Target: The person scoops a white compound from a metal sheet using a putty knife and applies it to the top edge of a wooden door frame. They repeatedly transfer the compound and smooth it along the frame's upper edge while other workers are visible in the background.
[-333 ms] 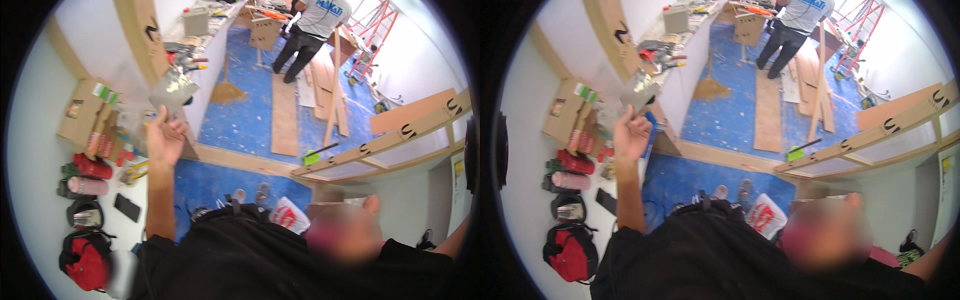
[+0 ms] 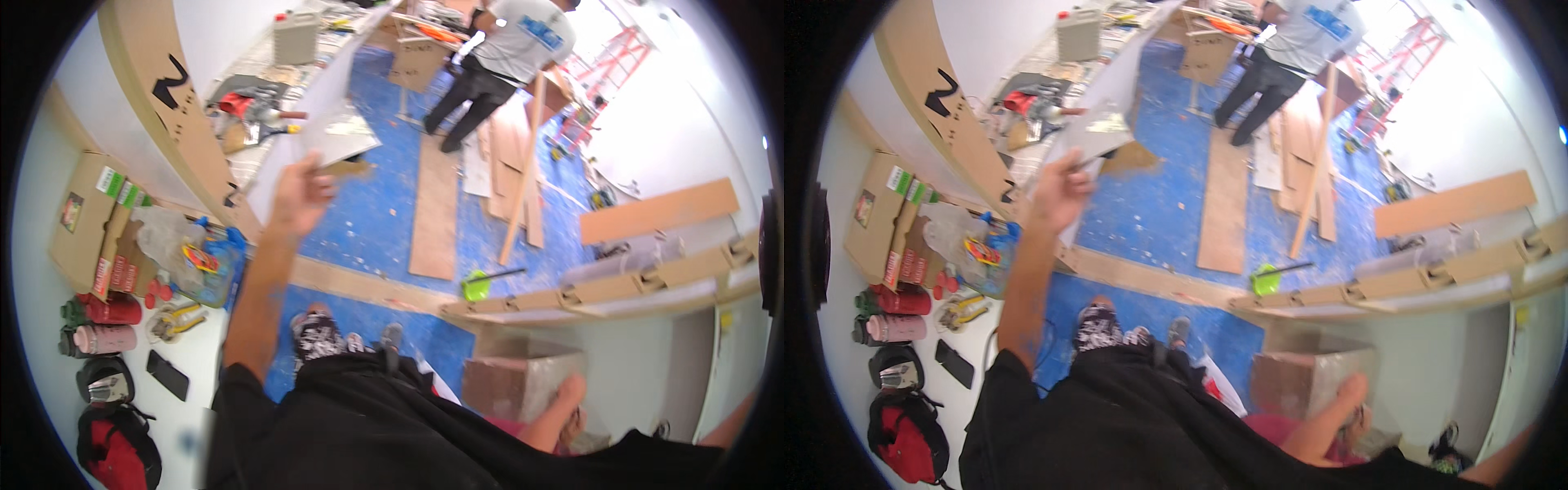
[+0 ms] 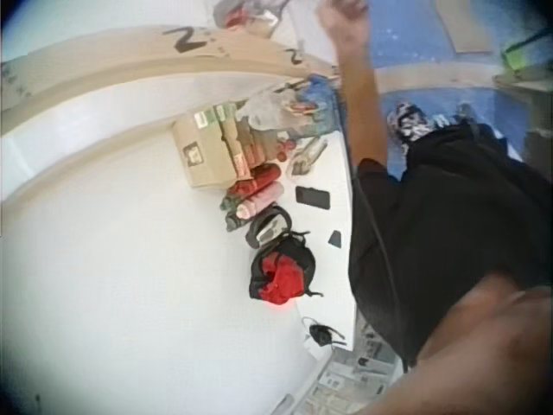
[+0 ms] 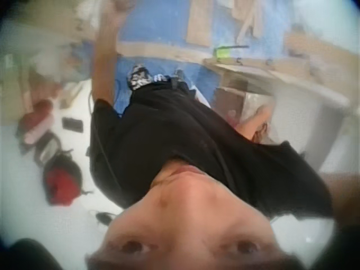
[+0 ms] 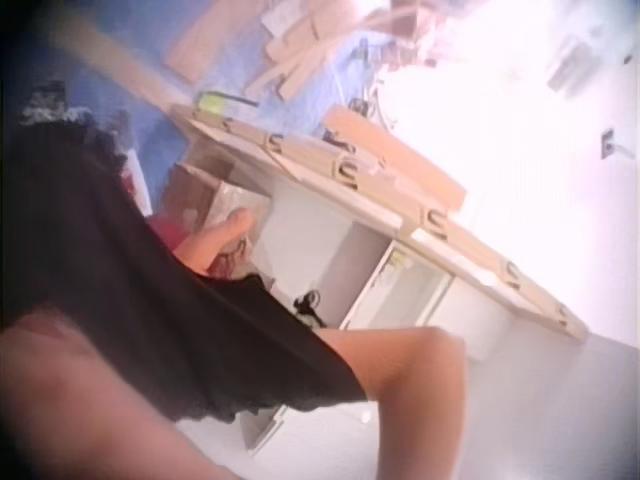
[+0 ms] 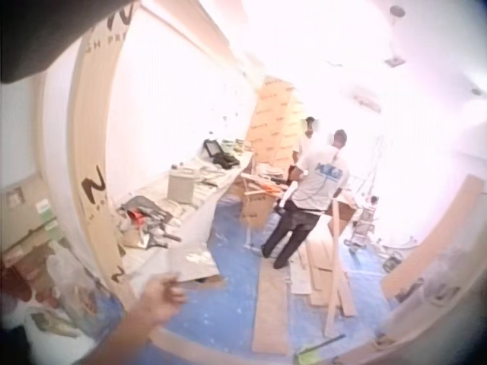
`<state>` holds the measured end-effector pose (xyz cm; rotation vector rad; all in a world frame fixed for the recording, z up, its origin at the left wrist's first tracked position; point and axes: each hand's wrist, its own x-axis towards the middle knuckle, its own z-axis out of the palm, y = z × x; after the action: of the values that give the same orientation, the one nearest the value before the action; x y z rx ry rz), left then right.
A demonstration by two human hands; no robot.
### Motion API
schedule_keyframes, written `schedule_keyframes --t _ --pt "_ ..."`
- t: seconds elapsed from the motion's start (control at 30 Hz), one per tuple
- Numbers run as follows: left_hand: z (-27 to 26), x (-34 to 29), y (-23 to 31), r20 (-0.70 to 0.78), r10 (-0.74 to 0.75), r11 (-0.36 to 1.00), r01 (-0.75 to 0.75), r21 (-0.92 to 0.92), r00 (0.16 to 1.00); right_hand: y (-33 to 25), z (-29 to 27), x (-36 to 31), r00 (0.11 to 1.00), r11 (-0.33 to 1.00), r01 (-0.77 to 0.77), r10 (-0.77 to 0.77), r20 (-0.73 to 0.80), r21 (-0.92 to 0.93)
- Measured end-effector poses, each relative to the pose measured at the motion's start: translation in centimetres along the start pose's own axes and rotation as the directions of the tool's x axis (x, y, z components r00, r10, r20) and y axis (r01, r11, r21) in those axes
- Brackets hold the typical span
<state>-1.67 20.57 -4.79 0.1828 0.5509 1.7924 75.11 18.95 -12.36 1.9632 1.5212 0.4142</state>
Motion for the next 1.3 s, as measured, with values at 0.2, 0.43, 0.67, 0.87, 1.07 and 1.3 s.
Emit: schedule_keyframes --t 0.2,0.43,0.67,0.87,1.07,1.3 --pt "1.4 14.7 -2.5 0.031 -0.112 0.991 0.113 -0.067 0.993 -2.0 1.7 2.4 0.998 0.953 -0.012 0.028 -0.048 0.303" --pt "5.9 31.3 -4.5 -0.041 -0.211 0.97 0.214 0.118 0.977 -7.5 -5.1 2.3 0.994 0.906 -0.023 0.064 -0.083 0.422" --pt "12.0 41.7 -10.1 0.092 -0.436 0.858 0.383 0.341 0.895 -9.5 -22.1 8.1 0.928 0.898 -0.284 0.345 -0.14 0.335" --pt "15.1 46.9 -16.3 0.195 -0.579 0.764 0.444 0.468 0.792 -26.4 -32.8 15.2 0.737 -0.001 0.244 0.65 -0.185 0.97" --pt "17.3 50.3 -24.9 0.255 -0.738 0.641 0.531 0.554 0.625 -53.1 -14.4 12.3 0.944 0.163 -0.318 -0.034 0.328 0.934" --pt "22.6 52.9 -32.5 0.279 -0.894 0.445 0.637 0.629 0.35 -56.2 -5.7 10.6 0.669 -0.078 -0.722 0.175 0.723 0.687"
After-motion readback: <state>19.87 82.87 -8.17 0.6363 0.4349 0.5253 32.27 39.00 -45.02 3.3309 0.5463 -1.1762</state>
